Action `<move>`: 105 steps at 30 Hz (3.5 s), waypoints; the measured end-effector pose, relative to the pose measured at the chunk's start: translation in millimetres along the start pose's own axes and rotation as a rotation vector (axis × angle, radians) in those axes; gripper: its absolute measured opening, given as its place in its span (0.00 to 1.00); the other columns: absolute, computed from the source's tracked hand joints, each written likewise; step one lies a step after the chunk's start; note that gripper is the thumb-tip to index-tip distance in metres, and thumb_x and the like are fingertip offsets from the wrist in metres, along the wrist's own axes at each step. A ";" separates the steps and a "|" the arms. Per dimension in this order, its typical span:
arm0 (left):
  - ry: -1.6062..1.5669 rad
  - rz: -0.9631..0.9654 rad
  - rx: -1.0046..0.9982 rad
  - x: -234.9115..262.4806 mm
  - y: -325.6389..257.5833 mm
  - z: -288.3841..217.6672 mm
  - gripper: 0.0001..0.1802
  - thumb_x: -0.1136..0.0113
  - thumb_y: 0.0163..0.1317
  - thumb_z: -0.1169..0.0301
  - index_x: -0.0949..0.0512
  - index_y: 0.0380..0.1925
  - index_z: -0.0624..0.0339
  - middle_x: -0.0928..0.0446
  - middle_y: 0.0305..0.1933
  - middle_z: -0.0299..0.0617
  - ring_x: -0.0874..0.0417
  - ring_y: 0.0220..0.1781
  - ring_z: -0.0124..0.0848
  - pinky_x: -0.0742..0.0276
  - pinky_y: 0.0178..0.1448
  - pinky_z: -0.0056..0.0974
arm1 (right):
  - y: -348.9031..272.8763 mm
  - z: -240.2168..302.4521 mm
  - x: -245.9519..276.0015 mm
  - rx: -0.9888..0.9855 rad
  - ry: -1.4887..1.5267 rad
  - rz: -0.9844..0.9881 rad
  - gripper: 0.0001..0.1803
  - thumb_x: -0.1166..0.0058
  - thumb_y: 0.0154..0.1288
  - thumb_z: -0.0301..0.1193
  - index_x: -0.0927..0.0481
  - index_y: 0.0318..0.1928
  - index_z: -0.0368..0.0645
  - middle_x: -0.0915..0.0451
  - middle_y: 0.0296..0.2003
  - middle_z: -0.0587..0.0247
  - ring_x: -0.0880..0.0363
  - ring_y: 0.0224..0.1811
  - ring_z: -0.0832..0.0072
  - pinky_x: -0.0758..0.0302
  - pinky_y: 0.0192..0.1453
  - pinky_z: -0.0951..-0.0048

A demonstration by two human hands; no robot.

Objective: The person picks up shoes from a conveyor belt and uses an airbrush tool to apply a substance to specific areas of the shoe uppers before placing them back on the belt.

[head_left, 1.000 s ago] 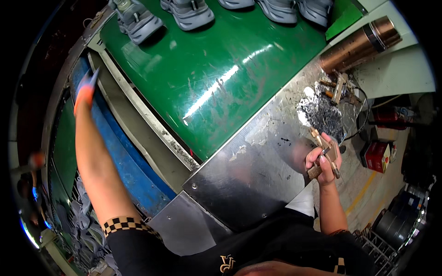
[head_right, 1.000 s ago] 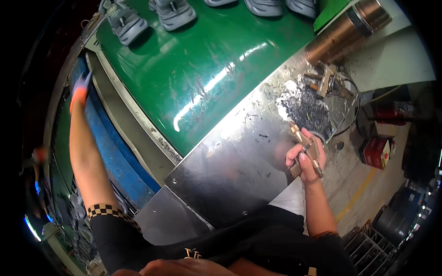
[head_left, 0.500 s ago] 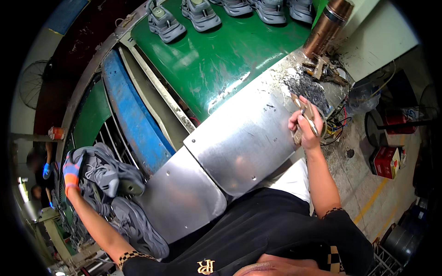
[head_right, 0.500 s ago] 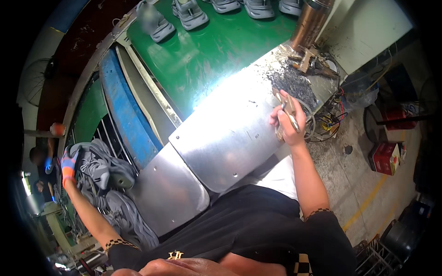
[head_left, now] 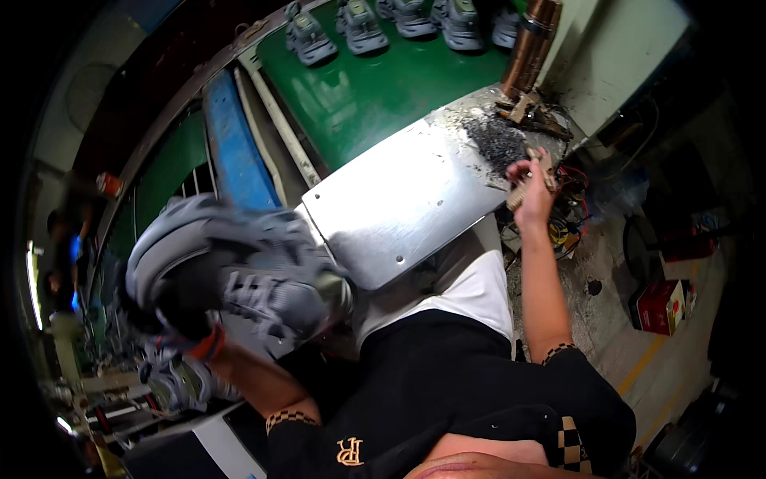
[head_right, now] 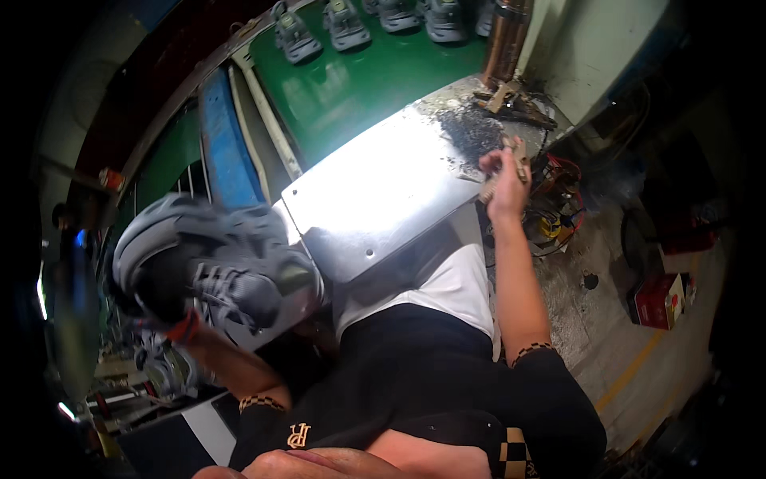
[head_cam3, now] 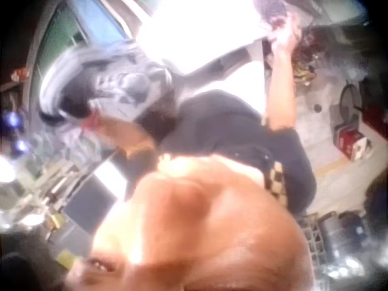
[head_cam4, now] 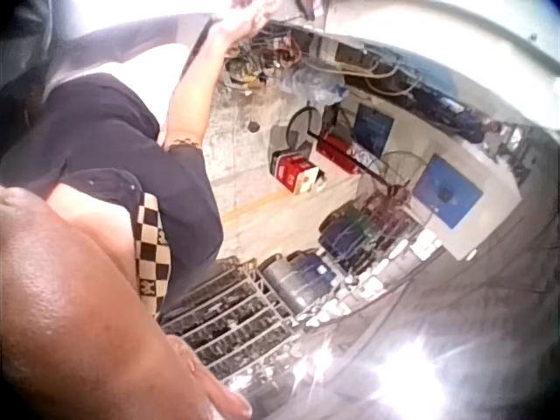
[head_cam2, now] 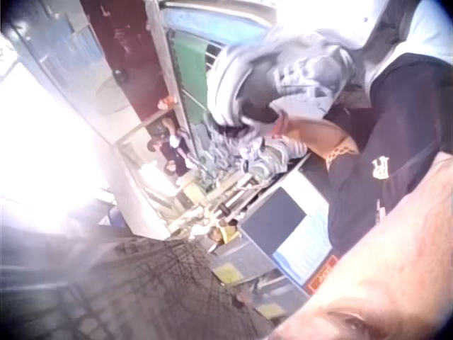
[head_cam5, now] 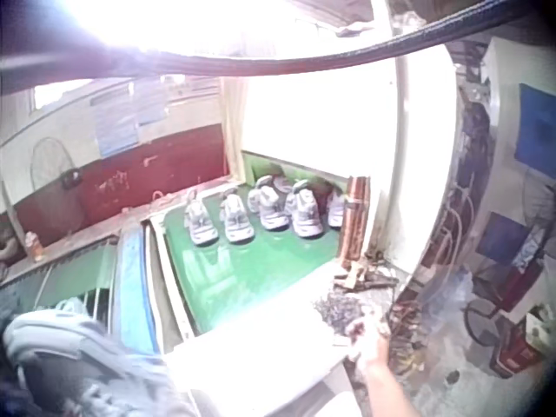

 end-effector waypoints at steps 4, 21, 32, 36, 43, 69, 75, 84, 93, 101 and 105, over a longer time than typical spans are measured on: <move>-0.637 0.310 0.117 -55.3 2.2 -23.3 0.41 0.36 0.56 0.48 0.33 0.57 0.74 0.24 0.54 0.53 0.22 0.53 0.39 0.27 0.59 0.40 | -60.3 6.1 -0.5 -0.152 -0.087 0.244 0.23 0.57 0.71 0.28 0.37 0.63 0.32 0.27 0.24 0.65 0.26 0.25 0.75 0.26 0.34 0.74; -0.639 0.780 0.113 -125.1 37.9 -46.5 0.47 0.41 0.51 0.37 0.30 0.55 0.73 0.20 0.48 0.50 0.20 0.52 0.37 0.34 0.65 0.43 | -138.0 107.0 -235.1 0.293 -0.179 1.214 0.24 0.45 0.62 0.27 0.29 0.58 0.33 0.21 0.43 0.55 0.21 0.39 0.71 0.26 0.43 0.74; -0.805 0.671 0.330 -149.8 31.4 4.2 0.44 0.40 0.51 0.44 0.32 0.58 0.70 0.25 0.55 0.48 0.24 0.56 0.36 0.31 0.61 0.38 | -130.2 29.1 -204.2 0.129 -0.032 1.065 0.26 0.51 0.67 0.28 0.35 0.62 0.28 0.27 0.25 0.63 0.31 0.23 0.80 0.32 0.29 0.78; -0.956 0.645 0.418 -159.1 21.3 30.8 0.38 0.39 0.52 0.53 0.31 0.57 0.70 0.26 0.56 0.51 0.25 0.57 0.38 0.34 0.64 0.39 | -137.5 4.4 -188.9 0.070 0.055 1.024 0.28 0.50 0.67 0.30 0.38 0.62 0.26 0.29 0.20 0.61 0.32 0.21 0.76 0.32 0.26 0.74; -0.896 0.690 0.359 -159.2 20.3 46.2 0.35 0.41 0.56 0.54 0.31 0.58 0.67 0.26 0.57 0.50 0.24 0.56 0.39 0.32 0.63 0.41 | -145.2 -19.1 -171.6 0.147 -0.007 1.010 0.26 0.52 0.66 0.29 0.37 0.61 0.26 0.28 0.20 0.60 0.31 0.20 0.78 0.31 0.26 0.76; -0.809 0.636 0.446 -153.2 -24.2 31.5 0.31 0.46 0.61 0.55 0.32 0.59 0.64 0.28 0.60 0.49 0.25 0.58 0.39 0.31 0.63 0.43 | -168.6 -50.4 -129.1 -0.111 -0.011 0.979 0.27 0.52 0.65 0.28 0.37 0.62 0.29 0.27 0.24 0.63 0.31 0.22 0.81 0.31 0.28 0.78; -0.800 0.631 0.481 -149.8 -25.6 37.3 0.30 0.47 0.63 0.55 0.32 0.60 0.63 0.29 0.61 0.49 0.26 0.58 0.39 0.31 0.63 0.44 | -170.8 -61.8 -120.5 -0.212 0.044 0.949 0.26 0.53 0.65 0.27 0.36 0.62 0.30 0.26 0.26 0.62 0.31 0.23 0.80 0.32 0.28 0.78; -0.723 0.619 0.599 -128.1 -44.8 61.8 0.29 0.48 0.64 0.56 0.32 0.60 0.61 0.29 0.62 0.48 0.26 0.59 0.39 0.31 0.63 0.44 | -176.3 -62.3 -115.6 -0.273 0.052 0.899 0.24 0.55 0.65 0.24 0.34 0.61 0.32 0.28 0.25 0.66 0.32 0.22 0.82 0.33 0.28 0.79; 0.323 0.892 0.121 -11.6 -98.0 101.2 0.27 0.50 0.66 0.56 0.32 0.61 0.60 0.30 0.63 0.47 0.27 0.59 0.39 0.30 0.63 0.45 | -182.1 -81.0 -142.9 0.048 -0.210 0.877 0.23 0.51 0.60 0.23 0.29 0.57 0.33 0.23 0.43 0.57 0.24 0.39 0.76 0.27 0.45 0.76; -0.390 0.312 1.607 85.0 -160.5 1.9 0.33 0.52 0.68 0.49 0.39 0.66 0.58 0.30 0.62 0.47 0.21 0.56 0.42 0.20 0.52 0.45 | -205.3 -90.4 -153.2 -0.118 -0.197 0.910 0.25 0.48 0.60 0.26 0.31 0.59 0.38 0.25 0.23 0.66 0.30 0.22 0.84 0.31 0.28 0.78; -0.327 0.613 1.783 89.5 -172.6 -36.8 0.35 0.53 0.67 0.45 0.38 0.65 0.58 0.28 0.61 0.45 0.21 0.56 0.44 0.16 0.43 0.45 | -204.2 -91.7 -157.4 -0.168 -0.217 0.944 0.25 0.47 0.60 0.30 0.30 0.59 0.38 0.23 0.24 0.65 0.30 0.22 0.86 0.32 0.28 0.78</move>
Point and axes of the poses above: each hand's wrist, its own y-axis towards the middle knuckle, its own x-axis out of the back of the hand, z = x × y, the point moved 3 cm from there along y, towards the middle knuckle
